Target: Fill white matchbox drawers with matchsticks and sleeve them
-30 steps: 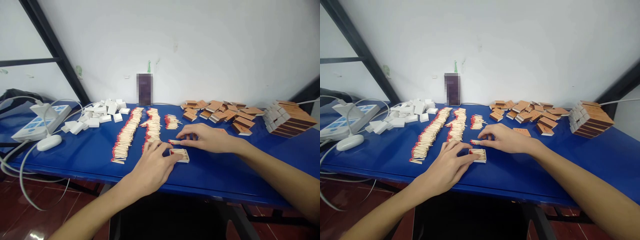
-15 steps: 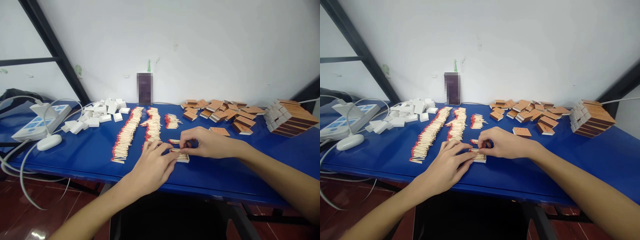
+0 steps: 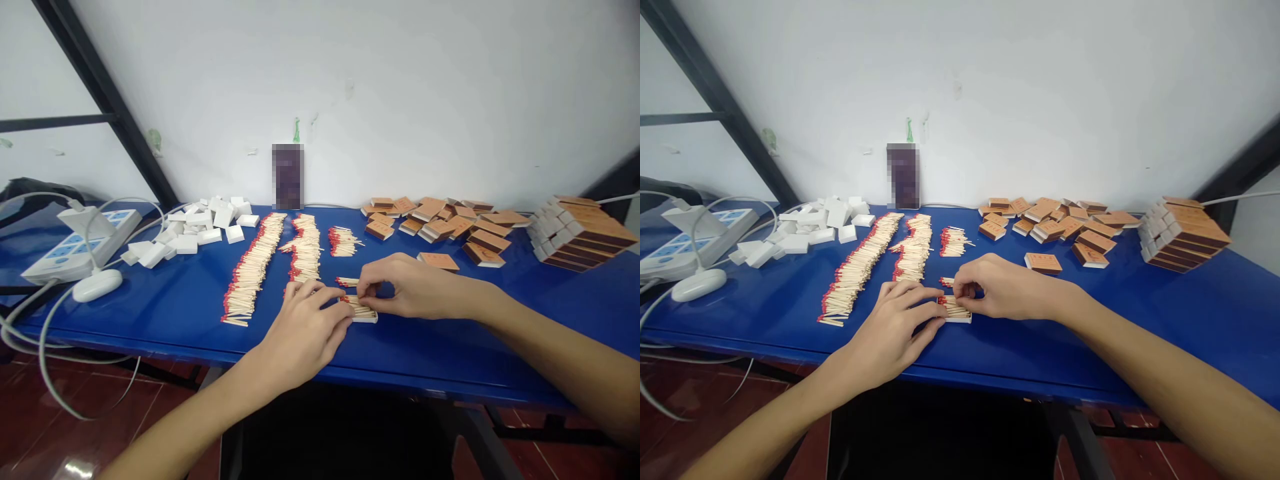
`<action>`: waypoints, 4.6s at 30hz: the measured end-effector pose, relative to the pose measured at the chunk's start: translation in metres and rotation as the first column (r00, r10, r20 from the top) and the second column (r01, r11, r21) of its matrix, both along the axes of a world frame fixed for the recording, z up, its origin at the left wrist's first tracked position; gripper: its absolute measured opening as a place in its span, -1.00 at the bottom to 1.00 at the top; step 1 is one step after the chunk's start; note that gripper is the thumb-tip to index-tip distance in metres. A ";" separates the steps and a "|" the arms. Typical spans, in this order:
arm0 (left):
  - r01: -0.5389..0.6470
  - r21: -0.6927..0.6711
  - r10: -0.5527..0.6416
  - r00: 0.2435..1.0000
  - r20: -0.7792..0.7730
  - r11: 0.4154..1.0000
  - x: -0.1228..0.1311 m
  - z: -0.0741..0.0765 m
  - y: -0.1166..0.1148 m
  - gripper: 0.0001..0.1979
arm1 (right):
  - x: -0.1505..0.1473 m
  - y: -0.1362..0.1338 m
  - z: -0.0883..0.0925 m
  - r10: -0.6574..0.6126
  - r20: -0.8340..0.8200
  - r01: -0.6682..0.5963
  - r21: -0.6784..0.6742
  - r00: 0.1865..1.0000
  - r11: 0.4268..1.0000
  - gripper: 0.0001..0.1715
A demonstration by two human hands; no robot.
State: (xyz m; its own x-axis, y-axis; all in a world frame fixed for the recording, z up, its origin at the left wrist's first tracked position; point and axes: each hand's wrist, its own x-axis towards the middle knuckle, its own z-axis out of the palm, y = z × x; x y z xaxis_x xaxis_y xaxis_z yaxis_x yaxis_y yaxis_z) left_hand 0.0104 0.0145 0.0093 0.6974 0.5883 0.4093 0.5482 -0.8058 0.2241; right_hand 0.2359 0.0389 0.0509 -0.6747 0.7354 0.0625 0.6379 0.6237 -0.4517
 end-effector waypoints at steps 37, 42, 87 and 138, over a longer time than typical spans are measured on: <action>-0.034 -0.017 0.035 0.998 0.055 0.999 0.003 -0.002 0.000 -0.73 | -0.001 -0.005 0.005 0.079 0.013 -0.079 -0.032 0.997 0.996 -0.70; -0.009 0.010 0.009 0.998 0.057 1.000 0.002 -0.003 0.000 -0.79 | -0.001 -0.005 0.004 0.051 0.006 -0.050 -0.015 0.999 0.999 -0.73; -0.019 0.067 0.013 0.995 0.096 0.998 0.003 -0.007 0.002 -0.85 | 0.003 0.001 0.000 -0.060 0.008 0.059 0.065 0.998 0.996 -0.74; 0.166 -0.052 -0.162 0.985 0.062 0.985 -0.001 -0.001 0.000 -0.83 | 0.015 0.020 -0.014 -0.145 0.020 0.146 -0.088 0.989 0.985 -0.69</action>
